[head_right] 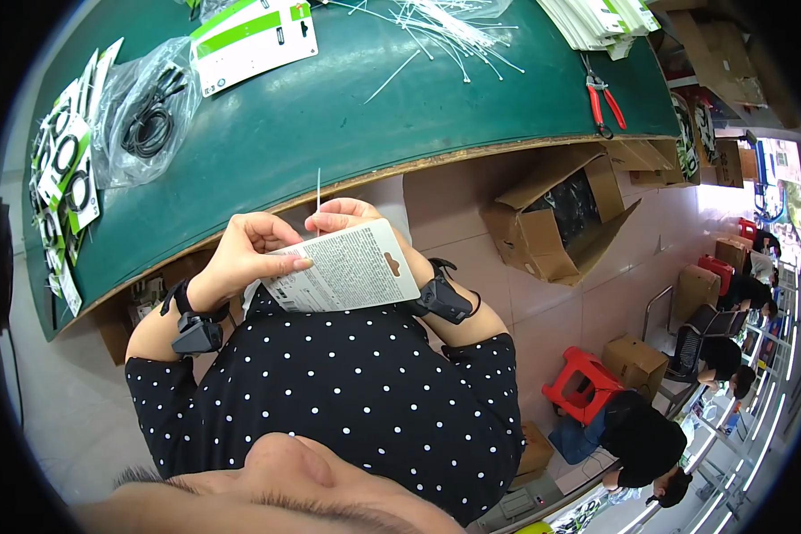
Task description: The person packages a cable by placing it onto a cardboard backing and threading a zip tie through the holes to pull it tight. They then turn the package over to thread and tighten a second zip tie before setting the finished item aside.
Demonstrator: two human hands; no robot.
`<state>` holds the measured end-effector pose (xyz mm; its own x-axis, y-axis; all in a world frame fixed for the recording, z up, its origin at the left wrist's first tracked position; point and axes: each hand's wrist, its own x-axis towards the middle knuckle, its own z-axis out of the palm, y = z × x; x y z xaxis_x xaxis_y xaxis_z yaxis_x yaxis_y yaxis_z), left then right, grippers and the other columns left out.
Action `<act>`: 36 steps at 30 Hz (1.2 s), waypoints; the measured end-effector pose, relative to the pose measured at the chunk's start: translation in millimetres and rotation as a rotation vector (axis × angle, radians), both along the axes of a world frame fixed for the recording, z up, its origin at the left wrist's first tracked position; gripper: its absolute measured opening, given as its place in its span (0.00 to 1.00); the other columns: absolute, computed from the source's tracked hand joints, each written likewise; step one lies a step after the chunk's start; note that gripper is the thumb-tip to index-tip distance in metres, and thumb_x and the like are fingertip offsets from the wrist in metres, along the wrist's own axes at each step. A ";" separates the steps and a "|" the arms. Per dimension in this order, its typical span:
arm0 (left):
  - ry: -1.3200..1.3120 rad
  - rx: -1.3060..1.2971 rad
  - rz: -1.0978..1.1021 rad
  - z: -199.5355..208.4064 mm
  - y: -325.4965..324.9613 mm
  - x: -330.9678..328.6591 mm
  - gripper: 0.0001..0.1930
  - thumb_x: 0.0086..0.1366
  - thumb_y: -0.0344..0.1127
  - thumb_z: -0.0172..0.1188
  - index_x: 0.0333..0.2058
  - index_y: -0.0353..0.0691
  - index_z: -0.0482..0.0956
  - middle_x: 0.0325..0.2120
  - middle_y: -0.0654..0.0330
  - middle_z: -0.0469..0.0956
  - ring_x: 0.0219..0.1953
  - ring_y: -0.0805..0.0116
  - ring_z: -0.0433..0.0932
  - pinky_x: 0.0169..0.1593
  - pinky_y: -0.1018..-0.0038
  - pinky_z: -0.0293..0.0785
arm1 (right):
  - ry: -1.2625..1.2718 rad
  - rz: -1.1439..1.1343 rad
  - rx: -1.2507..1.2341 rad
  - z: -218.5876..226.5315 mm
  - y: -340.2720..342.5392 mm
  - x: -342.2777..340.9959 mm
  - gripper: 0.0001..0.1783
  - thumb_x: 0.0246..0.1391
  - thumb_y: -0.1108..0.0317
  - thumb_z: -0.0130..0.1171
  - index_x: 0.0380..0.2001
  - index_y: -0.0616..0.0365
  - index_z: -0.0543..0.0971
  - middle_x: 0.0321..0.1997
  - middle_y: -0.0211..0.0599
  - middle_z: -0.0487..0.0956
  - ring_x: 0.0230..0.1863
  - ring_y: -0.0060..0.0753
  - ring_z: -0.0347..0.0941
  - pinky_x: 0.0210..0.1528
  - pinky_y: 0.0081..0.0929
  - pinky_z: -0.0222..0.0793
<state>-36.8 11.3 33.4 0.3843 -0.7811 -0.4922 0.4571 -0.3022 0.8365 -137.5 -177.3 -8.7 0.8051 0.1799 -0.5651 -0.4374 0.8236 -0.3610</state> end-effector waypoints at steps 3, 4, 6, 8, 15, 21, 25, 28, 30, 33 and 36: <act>-0.002 -0.007 -0.005 1.6 0.2 -1.5 0.13 0.52 0.31 0.73 0.33 0.32 0.80 0.28 0.57 0.83 0.31 0.77 0.81 0.37 0.82 0.78 | -0.048 0.025 -0.052 -3.9 -1.4 0.4 0.03 0.57 0.71 0.61 0.33 0.59 0.79 0.32 0.34 0.82 0.29 0.22 0.78 0.31 0.18 0.76; -0.003 -0.010 -0.007 2.0 0.2 -2.0 0.13 0.52 0.31 0.73 0.33 0.32 0.80 0.28 0.57 0.83 0.31 0.76 0.81 0.37 0.82 0.78 | -0.103 0.007 -0.139 -4.9 -2.1 0.0 0.03 0.56 0.72 0.62 0.33 0.59 0.79 0.32 0.34 0.81 0.29 0.22 0.77 0.31 0.18 0.76; -0.021 -0.014 -0.015 2.3 -0.3 -3.0 0.12 0.52 0.31 0.73 0.32 0.32 0.81 0.28 0.57 0.83 0.31 0.76 0.81 0.37 0.82 0.78 | -0.214 -0.027 -0.313 -6.1 -3.6 -1.2 0.03 0.54 0.75 0.63 0.33 0.60 0.79 0.31 0.35 0.81 0.28 0.22 0.77 0.30 0.17 0.76; -0.059 -0.021 -0.030 2.5 -1.1 -3.6 0.12 0.52 0.31 0.73 0.32 0.32 0.81 0.29 0.57 0.83 0.31 0.76 0.81 0.38 0.82 0.78 | -0.259 -0.038 -0.390 0.3 -5.7 -1.5 0.04 0.53 0.76 0.63 0.33 0.61 0.80 0.31 0.34 0.81 0.29 0.21 0.77 0.31 0.17 0.75; -0.184 -0.090 -0.021 8.0 -2.4 -9.2 0.10 0.49 0.27 0.73 0.30 0.33 0.82 0.29 0.58 0.83 0.33 0.74 0.81 0.39 0.80 0.77 | -0.457 -0.106 -0.805 13.5 -10.2 -3.1 0.07 0.50 0.78 0.65 0.34 0.60 0.82 0.30 0.31 0.80 0.31 0.19 0.75 0.31 0.17 0.72; -0.433 -0.169 -0.056 5.8 -0.3 -11.6 0.10 0.46 0.25 0.74 0.29 0.34 0.83 0.29 0.57 0.83 0.34 0.72 0.81 0.39 0.78 0.77 | -0.895 0.080 -1.165 20.8 -31.2 1.0 0.08 0.46 0.80 0.65 0.32 0.59 0.82 0.31 0.31 0.79 0.30 0.21 0.74 0.28 0.19 0.70; -0.467 -0.153 -0.072 7.2 -1.8 -9.0 0.10 0.46 0.25 0.74 0.28 0.34 0.83 0.29 0.57 0.83 0.34 0.71 0.81 0.39 0.77 0.76 | -0.931 0.113 -1.151 24.3 -34.5 2.9 0.08 0.45 0.80 0.65 0.31 0.58 0.83 0.32 0.32 0.79 0.29 0.23 0.74 0.27 0.19 0.69; -0.446 -0.155 -0.070 7.2 -2.4 -9.0 0.10 0.46 0.25 0.73 0.29 0.34 0.83 0.30 0.57 0.83 0.34 0.71 0.81 0.40 0.77 0.76 | -0.949 0.116 -1.142 25.0 -35.9 4.8 0.09 0.45 0.80 0.65 0.31 0.58 0.83 0.31 0.31 0.78 0.28 0.23 0.73 0.26 0.19 0.69; -0.404 -0.153 -0.069 6.2 -2.5 -8.9 0.10 0.47 0.24 0.73 0.30 0.33 0.83 0.31 0.56 0.83 0.35 0.71 0.81 0.40 0.77 0.77 | -0.970 0.099 -1.147 25.6 -36.5 5.2 0.09 0.45 0.81 0.65 0.32 0.57 0.83 0.30 0.32 0.78 0.28 0.24 0.73 0.25 0.20 0.69; -0.320 -0.148 -0.064 4.7 -2.2 -8.2 0.11 0.48 0.24 0.72 0.31 0.33 0.82 0.32 0.55 0.82 0.36 0.71 0.81 0.41 0.77 0.77 | -0.963 0.140 -1.193 30.1 -38.6 5.1 0.08 0.45 0.80 0.65 0.31 0.58 0.82 0.29 0.32 0.77 0.28 0.25 0.74 0.25 0.21 0.69; -0.197 -0.103 -0.076 4.5 -2.3 -7.0 0.11 0.50 0.24 0.71 0.33 0.32 0.81 0.34 0.55 0.82 0.37 0.71 0.81 0.43 0.76 0.78 | -0.988 0.161 -1.240 27.0 -39.9 6.7 0.09 0.44 0.81 0.65 0.30 0.57 0.83 0.28 0.32 0.77 0.27 0.25 0.74 0.25 0.22 0.69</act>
